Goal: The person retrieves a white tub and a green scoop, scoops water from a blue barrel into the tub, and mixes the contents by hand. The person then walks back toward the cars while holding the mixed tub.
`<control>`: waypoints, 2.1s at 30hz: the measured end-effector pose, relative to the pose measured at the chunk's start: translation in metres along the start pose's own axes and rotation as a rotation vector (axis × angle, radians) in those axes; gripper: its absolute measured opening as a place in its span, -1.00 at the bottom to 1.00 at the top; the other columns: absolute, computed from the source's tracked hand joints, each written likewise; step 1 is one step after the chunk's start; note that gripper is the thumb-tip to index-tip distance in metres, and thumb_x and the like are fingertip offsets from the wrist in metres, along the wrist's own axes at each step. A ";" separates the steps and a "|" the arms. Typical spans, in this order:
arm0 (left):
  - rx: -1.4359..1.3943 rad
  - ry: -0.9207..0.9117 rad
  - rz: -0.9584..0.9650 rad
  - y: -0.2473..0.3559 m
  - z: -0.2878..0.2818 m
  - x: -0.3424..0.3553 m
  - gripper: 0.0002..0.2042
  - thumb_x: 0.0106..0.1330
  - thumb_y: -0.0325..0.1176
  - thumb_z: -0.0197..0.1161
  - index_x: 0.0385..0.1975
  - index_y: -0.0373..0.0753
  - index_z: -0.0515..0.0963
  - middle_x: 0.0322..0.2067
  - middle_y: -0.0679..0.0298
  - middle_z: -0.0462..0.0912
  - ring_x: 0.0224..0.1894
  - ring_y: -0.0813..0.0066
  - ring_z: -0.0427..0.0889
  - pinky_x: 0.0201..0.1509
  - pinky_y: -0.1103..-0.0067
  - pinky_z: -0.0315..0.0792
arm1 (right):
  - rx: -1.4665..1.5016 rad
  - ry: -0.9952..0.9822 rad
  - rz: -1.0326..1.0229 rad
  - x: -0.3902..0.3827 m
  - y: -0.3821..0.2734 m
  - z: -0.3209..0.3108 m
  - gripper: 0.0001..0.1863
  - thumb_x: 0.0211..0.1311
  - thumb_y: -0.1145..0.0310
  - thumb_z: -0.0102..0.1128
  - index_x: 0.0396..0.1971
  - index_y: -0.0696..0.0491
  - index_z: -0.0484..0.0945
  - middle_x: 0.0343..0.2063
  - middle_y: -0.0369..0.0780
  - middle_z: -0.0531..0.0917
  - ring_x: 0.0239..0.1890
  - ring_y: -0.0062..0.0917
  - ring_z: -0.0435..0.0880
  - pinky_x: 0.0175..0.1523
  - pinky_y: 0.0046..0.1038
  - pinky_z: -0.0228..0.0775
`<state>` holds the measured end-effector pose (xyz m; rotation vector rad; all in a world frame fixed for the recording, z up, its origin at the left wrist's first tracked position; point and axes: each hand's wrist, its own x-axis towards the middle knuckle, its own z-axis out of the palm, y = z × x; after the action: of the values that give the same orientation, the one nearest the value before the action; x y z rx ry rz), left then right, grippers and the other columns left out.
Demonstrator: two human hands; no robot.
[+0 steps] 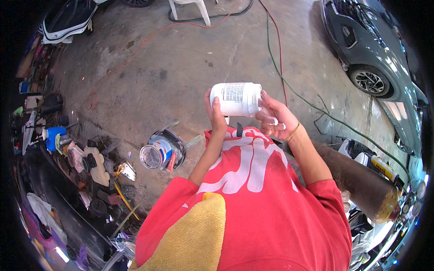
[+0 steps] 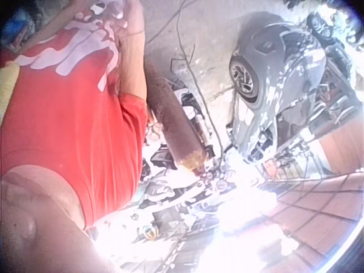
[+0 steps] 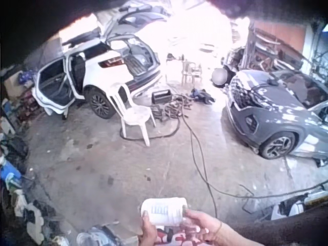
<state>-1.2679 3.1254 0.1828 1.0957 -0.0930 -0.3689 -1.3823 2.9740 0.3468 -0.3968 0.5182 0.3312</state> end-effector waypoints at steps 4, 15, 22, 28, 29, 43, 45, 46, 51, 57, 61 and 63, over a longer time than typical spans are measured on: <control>0.127 0.063 -0.019 0.016 0.007 -0.004 -0.46 0.37 -0.07 0.04 0.19 -0.35 0.23 0.05 0.07 0.39 0.10 0.30 0.42 0.21 0.44 0.29 | 0.027 0.022 -0.054 -0.006 0.009 -0.001 -0.40 0.48 -0.13 -0.25 0.20 0.08 0.22 -0.81 -0.43 0.33 -0.95 -0.79 0.16 -0.65 -0.59 0.38; 0.053 0.193 -0.150 0.015 -0.008 0.004 -0.49 0.40 -0.06 -0.01 0.19 -0.32 0.26 0.07 0.06 0.43 0.13 0.27 0.45 0.20 0.42 0.32 | -0.172 0.064 -0.224 -0.010 0.003 -0.005 -0.16 0.41 -0.29 -0.33 0.33 0.18 0.12 -0.79 -0.41 0.29 -0.86 -0.73 0.19 -0.59 -0.57 0.43; -0.266 0.061 -0.278 0.024 0.004 0.000 -0.47 0.42 0.04 -0.21 0.14 -0.24 0.41 0.08 0.17 0.54 0.18 0.26 0.49 0.26 0.32 0.35 | -0.121 -0.009 -0.178 0.003 0.017 -0.005 -0.15 0.42 -0.31 -0.41 0.28 0.20 0.28 -0.81 -0.43 0.26 -0.84 -0.76 0.16 -0.65 -0.65 0.24; -0.542 -0.003 -0.373 0.017 -0.004 0.003 -0.36 0.39 0.13 -0.33 0.15 -0.26 0.42 0.11 0.12 0.54 0.20 0.19 0.48 0.31 0.28 0.31 | -0.821 0.130 -0.255 -0.018 0.005 0.028 -0.28 0.49 -0.13 -0.27 0.26 0.24 0.31 -0.78 -0.39 0.38 -0.79 -0.77 0.26 -0.63 -0.68 0.19; -0.532 -0.014 -0.394 0.018 -0.003 0.001 -0.35 0.39 0.13 -0.34 0.16 -0.26 0.42 0.11 0.12 0.53 0.20 0.18 0.48 0.31 0.27 0.32 | -0.841 0.139 -0.259 -0.019 0.006 0.033 -0.30 0.49 -0.11 -0.24 0.27 0.23 0.30 -0.78 -0.38 0.39 -0.78 -0.77 0.29 -0.63 -0.68 0.19; -0.378 0.018 -0.444 0.029 0.007 -0.007 -0.39 0.41 0.10 -0.32 0.10 -0.26 0.47 0.03 0.14 0.59 0.12 0.21 0.54 0.22 0.28 0.38 | -0.773 0.084 -0.194 0.000 0.026 0.035 -0.38 0.49 -0.03 -0.18 0.38 0.02 0.17 -0.72 -0.38 0.31 -0.66 -0.75 0.33 -0.63 -0.64 0.25; -0.341 0.028 -0.465 0.035 0.011 -0.010 -0.40 0.41 0.09 -0.31 0.08 -0.26 0.48 0.01 0.14 0.60 0.10 0.22 0.56 0.20 0.30 0.41 | -0.828 0.066 -0.199 0.000 0.028 0.026 -0.41 0.49 -0.04 -0.19 0.35 0.00 0.23 -0.71 -0.39 0.31 -0.65 -0.73 0.33 -0.61 -0.63 0.27; -0.324 0.033 -0.475 0.037 0.012 -0.011 -0.41 0.41 0.09 -0.30 0.07 -0.26 0.49 0.00 0.15 0.61 0.09 0.22 0.57 0.19 0.31 0.42 | -0.856 0.056 -0.202 0.000 0.030 0.021 -0.42 0.49 -0.04 -0.20 0.33 0.00 0.25 -0.70 -0.39 0.31 -0.65 -0.73 0.34 -0.61 -0.62 0.27; -0.207 -0.108 -0.609 0.047 0.010 -0.010 -0.39 0.38 0.16 -0.28 0.13 -0.18 0.45 0.04 0.18 0.58 0.10 0.23 0.57 0.10 0.25 0.48 | -1.008 0.078 -0.209 -0.008 0.027 0.016 -0.49 0.47 -0.01 -0.11 0.24 0.00 0.35 -0.66 -0.36 0.40 -0.61 -0.69 0.41 -0.58 -0.60 0.33; -0.037 -0.218 -1.014 0.063 0.007 -0.004 -0.35 0.38 0.28 -0.31 0.19 -0.08 0.41 0.06 0.23 0.57 0.01 0.25 0.60 -0.04 0.28 0.52 | -1.049 0.084 -0.142 -0.020 0.019 0.009 -0.58 0.38 0.21 0.13 0.17 0.02 0.41 -0.59 -0.35 0.53 -0.61 -0.71 0.46 -0.57 -0.61 0.34; -0.144 -0.424 -0.983 0.074 0.000 -0.003 -0.31 0.40 0.32 -0.34 0.24 -0.10 0.37 0.17 0.17 0.48 0.07 0.18 0.59 0.01 0.21 0.58 | -0.882 0.175 -0.221 -0.022 0.022 0.009 -0.65 0.32 0.37 0.18 0.08 0.05 0.47 -0.63 -0.37 0.53 -0.67 -0.75 0.43 -0.59 -0.62 0.27; -0.112 -0.475 -0.924 0.067 -0.009 -0.003 -0.31 0.41 0.30 -0.35 0.24 -0.10 0.37 0.14 0.16 0.51 0.06 0.18 0.60 0.02 0.20 0.58 | -0.827 0.190 -0.331 -0.016 0.022 -0.006 -0.69 0.32 0.41 0.17 0.04 0.07 0.49 -0.68 -0.39 0.49 -0.68 -0.77 0.40 -0.62 -0.62 0.20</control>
<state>-1.2521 3.1609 0.2387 0.8661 0.0220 -1.4450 -1.4068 2.9876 0.3441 -1.3095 0.4730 0.1725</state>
